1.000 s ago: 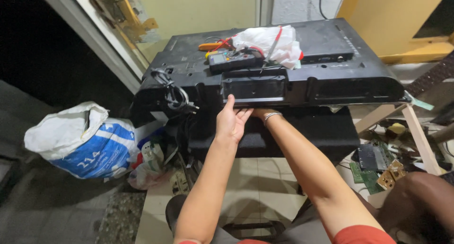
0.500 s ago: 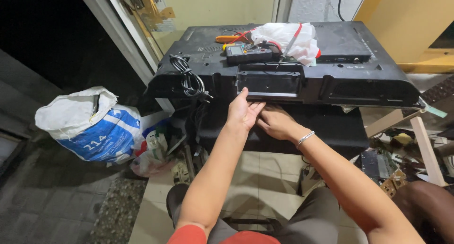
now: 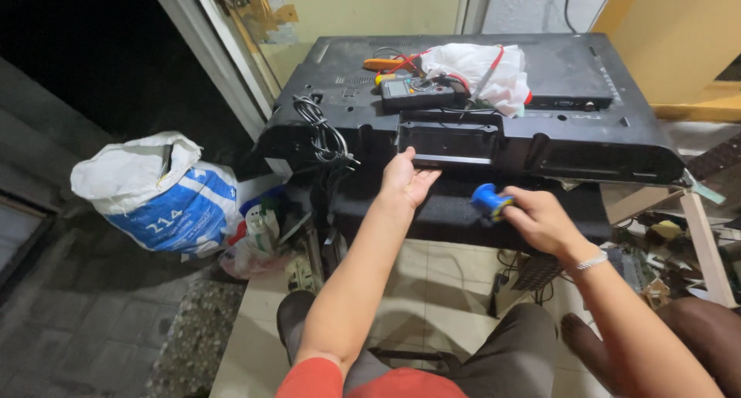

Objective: The person repairs a television lying face-down on a repair bench. They test the mainboard with a multimeter, unscrew components from the back panel, brush dust off the circuit board, remove the board, and flip the TV over to access its internal wiring and boards.

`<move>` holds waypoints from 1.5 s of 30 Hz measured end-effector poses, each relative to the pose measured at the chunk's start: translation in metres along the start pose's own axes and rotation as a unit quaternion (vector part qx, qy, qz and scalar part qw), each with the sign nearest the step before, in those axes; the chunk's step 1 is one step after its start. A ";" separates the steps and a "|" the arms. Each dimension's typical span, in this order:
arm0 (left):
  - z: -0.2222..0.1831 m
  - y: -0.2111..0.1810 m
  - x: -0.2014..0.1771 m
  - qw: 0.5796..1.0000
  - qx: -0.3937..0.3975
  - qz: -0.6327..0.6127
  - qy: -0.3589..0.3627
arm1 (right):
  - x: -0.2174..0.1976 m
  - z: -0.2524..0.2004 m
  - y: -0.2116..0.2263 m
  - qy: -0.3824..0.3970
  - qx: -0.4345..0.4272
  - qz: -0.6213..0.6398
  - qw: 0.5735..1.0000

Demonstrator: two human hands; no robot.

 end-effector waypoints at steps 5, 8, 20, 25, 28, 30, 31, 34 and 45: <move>-0.009 0.000 0.004 1.000 0.021 0.012 -0.019 | -0.023 -0.014 0.006 -0.086 -0.007 0.148 0.985; -0.008 0.003 0.000 1.000 0.018 0.006 -0.014 | -0.030 -0.008 0.029 -0.116 -0.061 0.331 0.934; -0.054 0.003 0.023 0.999 -0.041 0.011 0.027 | -0.015 0.022 0.023 -0.070 0.055 0.558 0.825; -0.081 0.003 0.036 0.999 -0.035 -0.019 0.016 | -0.061 0.011 -0.008 -0.060 0.049 0.429 0.900; -0.090 0.000 0.043 0.999 -0.010 -0.035 0.027 | -0.155 0.012 0.013 -0.226 -0.032 0.192 0.954; -0.098 -0.002 0.040 0.998 0.004 -0.060 0.014 | -0.205 0.032 0.022 -0.292 0.011 0.100 0.951; -0.099 -0.001 0.044 0.998 -0.001 -0.060 0.011 | -0.215 0.049 0.014 -0.292 0.017 0.100 0.951; -0.101 -0.003 0.047 0.997 -0.004 -0.066 -0.028 | -0.229 0.105 -0.010 -0.234 0.122 -0.026 0.964; -0.138 0.001 0.066 0.959 -0.087 -0.085 -0.255 | -0.229 0.143 -0.010 -0.087 0.151 -0.048 0.983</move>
Point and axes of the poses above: each hand's wrist, its own z-axis towards the middle knuckle, its own x-axis out of the palm, y = z × x, the point moved 10 cm from there along z, towards the middle knuckle, and after that the axes turned 4 degrees about y, right-handed, at the moved point
